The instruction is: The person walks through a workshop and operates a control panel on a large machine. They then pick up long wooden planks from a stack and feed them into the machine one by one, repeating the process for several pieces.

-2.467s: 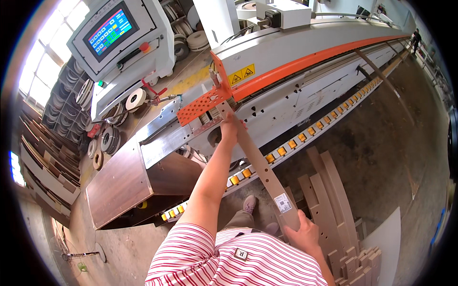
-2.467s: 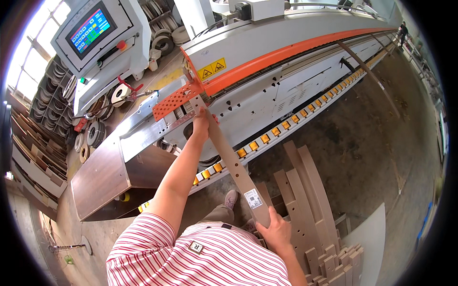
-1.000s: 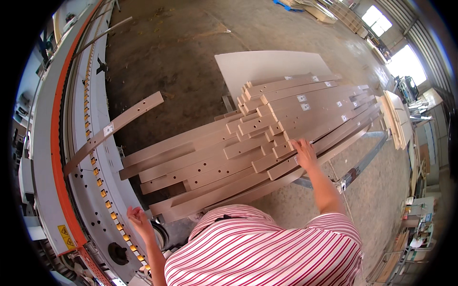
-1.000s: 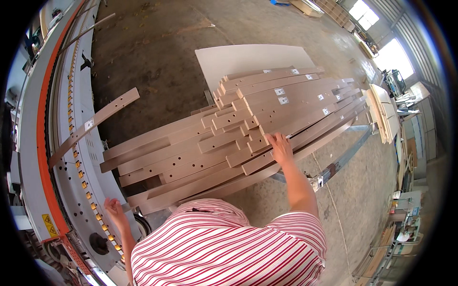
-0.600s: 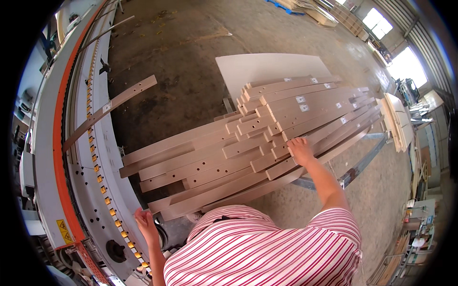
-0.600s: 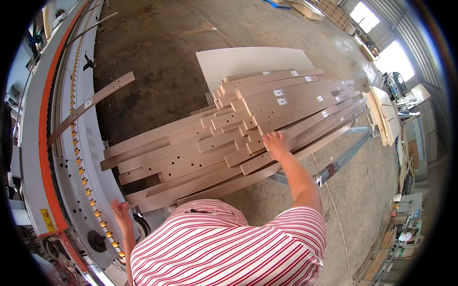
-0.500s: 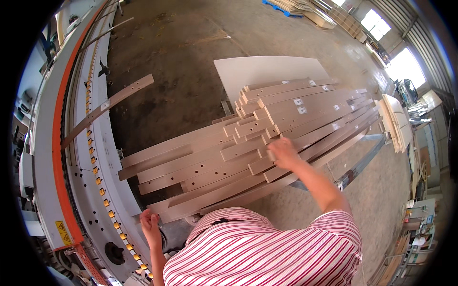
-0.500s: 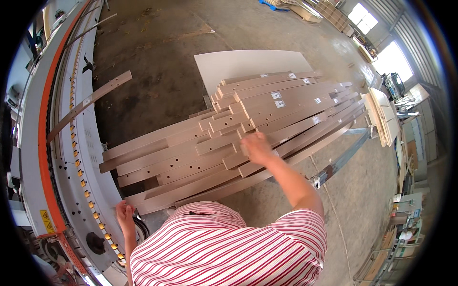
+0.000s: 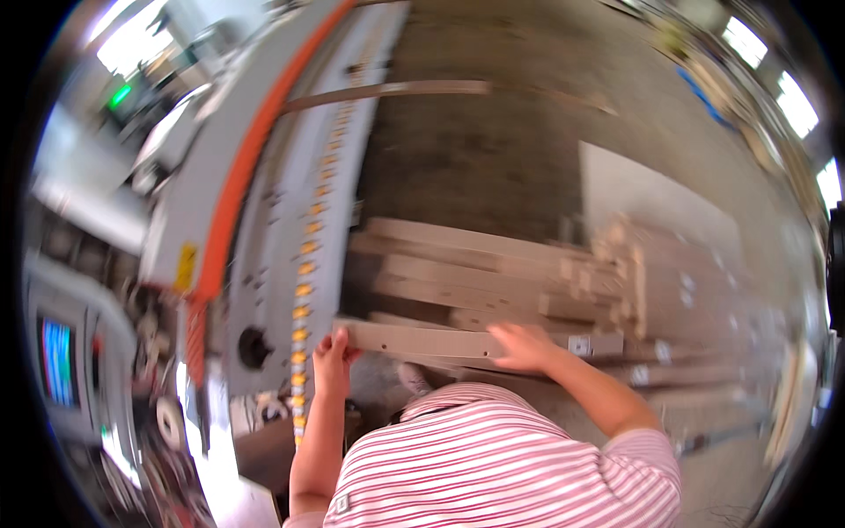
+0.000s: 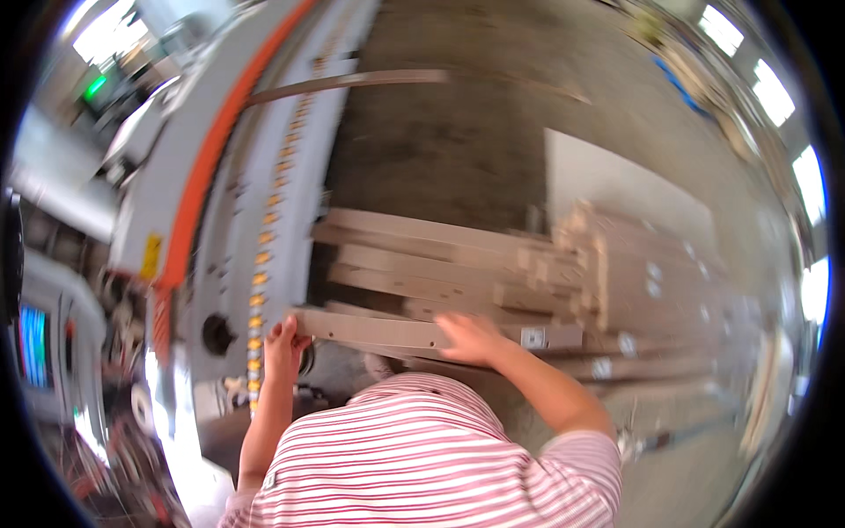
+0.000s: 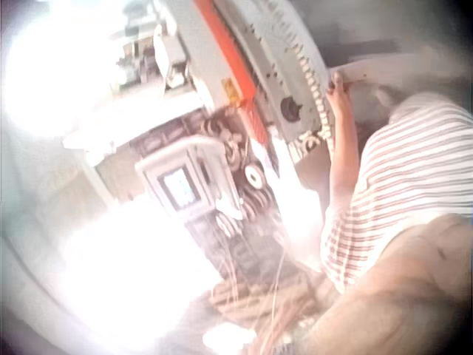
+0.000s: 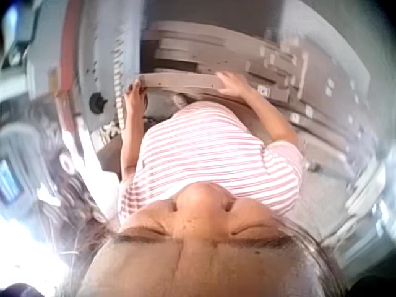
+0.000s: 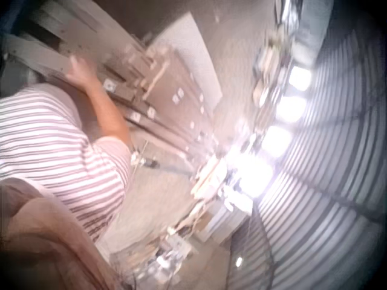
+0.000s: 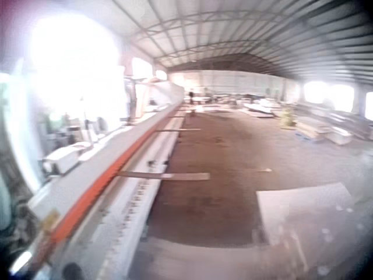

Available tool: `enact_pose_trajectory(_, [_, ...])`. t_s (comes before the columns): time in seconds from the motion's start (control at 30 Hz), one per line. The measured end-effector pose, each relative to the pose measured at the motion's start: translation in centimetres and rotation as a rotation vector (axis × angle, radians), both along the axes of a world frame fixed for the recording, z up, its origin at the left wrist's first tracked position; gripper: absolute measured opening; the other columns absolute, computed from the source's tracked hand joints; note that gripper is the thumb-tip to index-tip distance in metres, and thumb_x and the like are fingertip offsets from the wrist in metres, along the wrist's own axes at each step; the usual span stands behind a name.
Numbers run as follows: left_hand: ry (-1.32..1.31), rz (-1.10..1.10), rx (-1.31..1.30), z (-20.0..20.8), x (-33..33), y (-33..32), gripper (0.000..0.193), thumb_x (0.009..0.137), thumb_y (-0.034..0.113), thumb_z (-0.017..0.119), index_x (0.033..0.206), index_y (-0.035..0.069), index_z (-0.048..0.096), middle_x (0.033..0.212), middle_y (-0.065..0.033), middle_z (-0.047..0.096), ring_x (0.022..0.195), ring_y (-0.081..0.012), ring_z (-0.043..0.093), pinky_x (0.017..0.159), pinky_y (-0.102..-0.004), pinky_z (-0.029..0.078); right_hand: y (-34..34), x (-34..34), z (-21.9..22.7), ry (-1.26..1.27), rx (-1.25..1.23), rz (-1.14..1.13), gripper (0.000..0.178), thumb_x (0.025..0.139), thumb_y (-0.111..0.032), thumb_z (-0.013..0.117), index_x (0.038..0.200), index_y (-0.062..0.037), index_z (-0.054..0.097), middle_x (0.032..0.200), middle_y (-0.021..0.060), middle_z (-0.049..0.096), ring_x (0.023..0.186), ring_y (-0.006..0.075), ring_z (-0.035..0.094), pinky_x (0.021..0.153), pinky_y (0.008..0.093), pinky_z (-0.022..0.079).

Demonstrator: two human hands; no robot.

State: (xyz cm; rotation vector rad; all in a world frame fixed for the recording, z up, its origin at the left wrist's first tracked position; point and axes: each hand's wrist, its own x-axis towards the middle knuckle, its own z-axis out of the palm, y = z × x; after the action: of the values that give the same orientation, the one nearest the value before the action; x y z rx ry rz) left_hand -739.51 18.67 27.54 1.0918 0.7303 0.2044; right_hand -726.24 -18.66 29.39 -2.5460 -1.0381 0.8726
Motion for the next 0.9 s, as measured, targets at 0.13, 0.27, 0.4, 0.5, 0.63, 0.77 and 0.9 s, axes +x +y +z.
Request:
enact_pose_trajectory(0.13, [0.014, 0.556, 0.073, 1.0, -2.9, 11.3, 0.026, 0.087, 0.032, 0.076, 0.093, 0.009, 0.064, 0.077, 0.0033, 0.060, 0.065, -0.0072, 0.055, 0.059, -0.0227, 0.046, -0.7, 0.7, -1.0, -0.162, 0.105, -0.025, 0.060, 0.073, -0.039, 0.075, 0.120, -0.0072, 0.055, 0.110, 0.0161, 0.067, 0.096, 0.0363, 0.066, 0.080, 0.0460, 0.054])
enact_pose_trajectory(0.27, [-0.009, 0.828, 0.107, -4.3, -6.6, 21.7, 0.029, 0.089, 0.036, 0.074, 0.096, 0.010, 0.065, 0.065, 0.0055, 0.052, 0.053, -0.0082, 0.047, 0.046, -0.0242, 0.038, 5.4, 0.9, -1.0, -0.266, 0.248, 0.157, 0.054, 0.072, -0.038, 0.076, 0.112, -0.0067, 0.056, 0.100, 0.0158, 0.068, 0.086, 0.0356, 0.068, 0.072, 0.0454, 0.056])
enact_pose_trajectory(0.4, [-0.107, 0.767, 0.012, -7.7, -4.7, 23.1, 0.031, 0.095, 0.035, 0.066, 0.100, 0.005, 0.059, 0.085, -0.0091, 0.065, 0.076, -0.0183, 0.064, 0.060, -0.0325, 0.049, 11.9, -1.0, -0.9, -0.271, 0.354, 0.203, 0.059, 0.075, -0.037, 0.076, 0.119, -0.0054, 0.053, 0.100, 0.0173, 0.067, 0.083, 0.0365, 0.069, 0.069, 0.0471, 0.056])
enact_pose_trajectory(0.5, [-0.296, 0.677, -0.016, -7.4, -2.5, 21.9, 0.032, 0.101, 0.034, 0.055, 0.108, 0.003, 0.053, 0.099, -0.0166, 0.066, 0.088, -0.0250, 0.067, 0.070, -0.0388, 0.054, 15.5, -2.2, 0.1, -0.232, 0.338, 0.204, 0.066, 0.075, -0.036, 0.077, 0.127, -0.0065, 0.049, 0.101, 0.0180, 0.066, 0.084, 0.0366, 0.069, 0.068, 0.0473, 0.056])
enact_pose_trajectory(0.63, [-0.305, 0.793, -0.128, -4.8, -1.3, 21.7, 0.035, 0.105, 0.037, 0.043, 0.117, 0.004, 0.044, 0.098, -0.0174, 0.064, 0.083, -0.0300, 0.066, 0.073, -0.0461, 0.057, 18.7, -3.3, 0.7, -0.224, 0.364, 0.217, 0.069, 0.075, -0.034, 0.079, 0.130, -0.0081, 0.046, 0.099, 0.0177, 0.066, 0.084, 0.0371, 0.069, 0.067, 0.0471, 0.056])
enact_pose_trajectory(0.77, [-0.241, 0.826, -0.132, -4.2, -1.0, 22.9, 0.039, 0.105, 0.041, 0.040, 0.119, 0.005, 0.042, 0.094, -0.0159, 0.062, 0.080, -0.0296, 0.065, 0.074, -0.0482, 0.057, 20.2, -3.8, 1.0, -0.232, 0.378, 0.252, 0.069, 0.076, -0.035, 0.079, 0.131, -0.0088, 0.046, 0.097, 0.0179, 0.065, 0.082, 0.0372, 0.068, 0.067, 0.0468, 0.056])
enact_pose_trajectory(0.9, [-0.211, 0.858, -0.141, -4.6, -0.9, 24.5, 0.042, 0.104, 0.044, 0.041, 0.119, 0.005, 0.043, 0.088, -0.0143, 0.061, 0.074, -0.0276, 0.064, 0.070, -0.0474, 0.057, 21.3, -3.6, 1.1, -0.219, 0.372, 0.274, 0.070, 0.077, -0.037, 0.078, 0.132, -0.0087, 0.046, 0.097, 0.0185, 0.065, 0.082, 0.0373, 0.068, 0.066, 0.0469, 0.056])
